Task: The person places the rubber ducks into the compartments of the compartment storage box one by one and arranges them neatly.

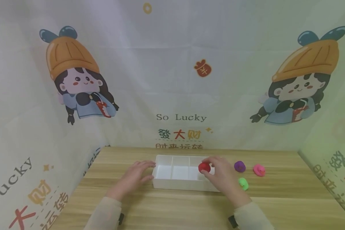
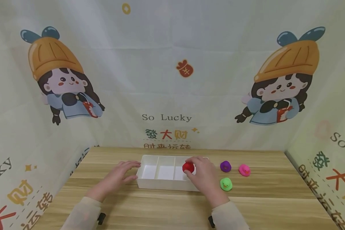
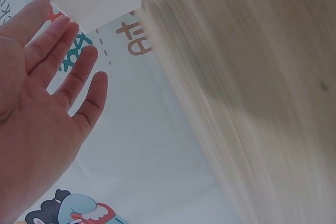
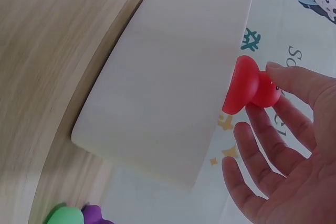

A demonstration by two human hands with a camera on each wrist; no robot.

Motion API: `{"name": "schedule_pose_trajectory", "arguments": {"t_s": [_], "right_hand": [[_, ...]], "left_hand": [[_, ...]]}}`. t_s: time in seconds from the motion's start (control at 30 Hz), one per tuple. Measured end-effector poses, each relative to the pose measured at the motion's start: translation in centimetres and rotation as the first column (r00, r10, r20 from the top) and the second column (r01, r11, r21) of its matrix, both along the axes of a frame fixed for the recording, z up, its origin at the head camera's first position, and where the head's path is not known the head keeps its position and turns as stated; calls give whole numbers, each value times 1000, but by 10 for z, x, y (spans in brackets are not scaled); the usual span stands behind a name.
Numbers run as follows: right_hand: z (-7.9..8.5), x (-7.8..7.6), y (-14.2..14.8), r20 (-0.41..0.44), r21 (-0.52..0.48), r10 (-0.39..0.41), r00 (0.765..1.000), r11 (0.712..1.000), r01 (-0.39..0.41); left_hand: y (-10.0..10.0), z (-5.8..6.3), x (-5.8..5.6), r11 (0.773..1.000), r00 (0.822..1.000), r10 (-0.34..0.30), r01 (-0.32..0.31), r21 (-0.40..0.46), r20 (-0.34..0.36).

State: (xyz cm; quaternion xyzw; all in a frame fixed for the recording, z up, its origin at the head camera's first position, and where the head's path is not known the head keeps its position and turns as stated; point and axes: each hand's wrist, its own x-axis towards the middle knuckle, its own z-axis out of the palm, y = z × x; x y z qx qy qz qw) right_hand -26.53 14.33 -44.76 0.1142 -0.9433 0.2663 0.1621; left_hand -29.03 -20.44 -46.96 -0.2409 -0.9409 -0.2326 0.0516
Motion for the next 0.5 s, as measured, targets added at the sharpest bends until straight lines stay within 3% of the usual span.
{"name": "schedule_pose_trajectory", "arguments": {"t_s": [0.5], "right_hand": [[0,-5,-24,37,-23,9,999,1000,-8]], "left_hand": [[1,0,0,1000,999,15,-15,15,33]]}}
